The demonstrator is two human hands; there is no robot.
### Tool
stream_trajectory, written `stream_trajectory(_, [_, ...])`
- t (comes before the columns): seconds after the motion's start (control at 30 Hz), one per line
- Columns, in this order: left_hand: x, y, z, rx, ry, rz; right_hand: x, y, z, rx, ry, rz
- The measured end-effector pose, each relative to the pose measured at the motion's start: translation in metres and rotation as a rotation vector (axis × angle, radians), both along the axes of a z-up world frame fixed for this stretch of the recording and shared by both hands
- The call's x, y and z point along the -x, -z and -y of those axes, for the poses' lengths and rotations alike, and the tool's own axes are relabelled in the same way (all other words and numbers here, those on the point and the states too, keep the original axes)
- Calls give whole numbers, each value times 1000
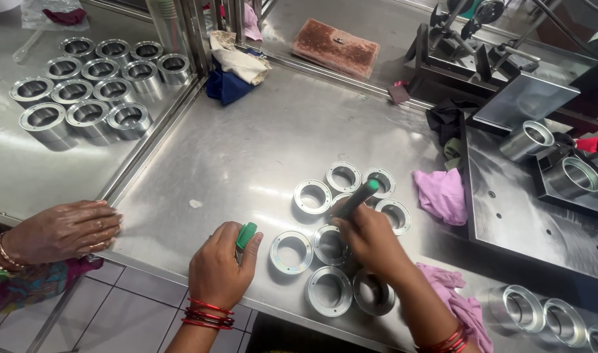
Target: The person is cleaning and sorting small circular metal rings at a industrial workbench.
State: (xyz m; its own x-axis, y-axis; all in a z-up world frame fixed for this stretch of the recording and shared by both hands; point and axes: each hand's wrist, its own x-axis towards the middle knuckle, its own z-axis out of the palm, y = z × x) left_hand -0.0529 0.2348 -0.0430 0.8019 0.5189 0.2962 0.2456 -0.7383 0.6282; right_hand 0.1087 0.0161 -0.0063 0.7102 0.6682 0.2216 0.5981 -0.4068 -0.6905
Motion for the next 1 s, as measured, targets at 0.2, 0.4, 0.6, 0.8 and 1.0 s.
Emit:
stream_trajectory(0.2, [2,-5,2,7,-12,18,3,5,-2,141,-4,19])
stream_trajectory(0.4, [2,3,1,9,10,69,6,4,2,-26,-141,56])
stream_trajectory(0.6, [2,2,1,-10,-7,65,38,-8,-27,-5,-62,-73])
stream_trajectory(0.8, [2,3,1,0,-12,43,36,-7,-43,135,-101,-24])
stream_trajectory(1.0, [4,-1,2,-6,4,122,32,9,-49,146,-107,7])
